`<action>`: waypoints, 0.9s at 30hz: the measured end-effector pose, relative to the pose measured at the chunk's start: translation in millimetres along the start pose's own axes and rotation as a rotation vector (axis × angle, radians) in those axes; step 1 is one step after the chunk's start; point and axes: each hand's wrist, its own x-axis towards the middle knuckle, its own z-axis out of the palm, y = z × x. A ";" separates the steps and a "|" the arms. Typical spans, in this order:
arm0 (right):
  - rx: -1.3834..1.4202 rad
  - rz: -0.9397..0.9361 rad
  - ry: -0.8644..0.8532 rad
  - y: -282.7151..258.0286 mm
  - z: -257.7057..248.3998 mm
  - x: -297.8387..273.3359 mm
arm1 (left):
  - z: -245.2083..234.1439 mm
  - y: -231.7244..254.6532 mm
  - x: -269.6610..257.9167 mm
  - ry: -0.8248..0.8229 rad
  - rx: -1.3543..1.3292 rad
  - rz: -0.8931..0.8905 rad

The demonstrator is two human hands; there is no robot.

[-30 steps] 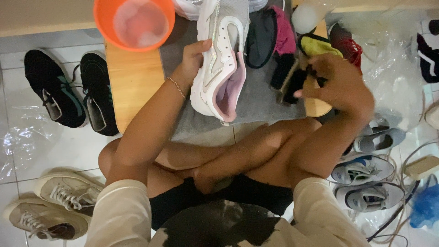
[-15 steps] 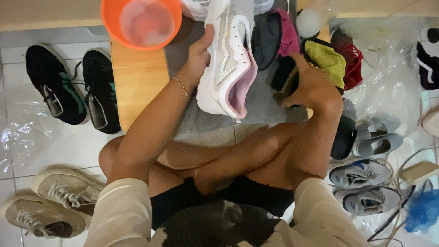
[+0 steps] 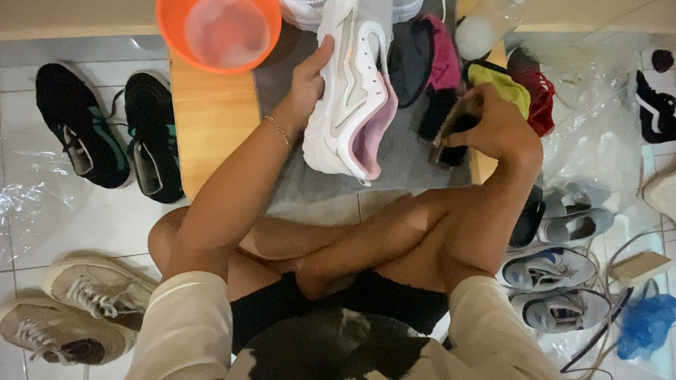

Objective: The person cleans a white sneaker with a pink interior using a brush and a cloth. They scrub the exterior and interior surfaces, dip the brush in a bucket of soapy water, and wipe the shoe with a cloth.

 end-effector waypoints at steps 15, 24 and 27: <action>0.114 -0.654 0.827 14.2 -26.9 -41.6 | -18.4 -2.8 14.0 0.136 0.124 0.179; -0.092 -0.492 0.059 -64.2 63.4 11.2 | -26.4 -1.6 17.4 0.158 0.218 0.219; -0.272 -0.570 0.031 -79.9 44.8 -13.0 | -8.9 -2.8 8.0 -0.013 0.034 0.037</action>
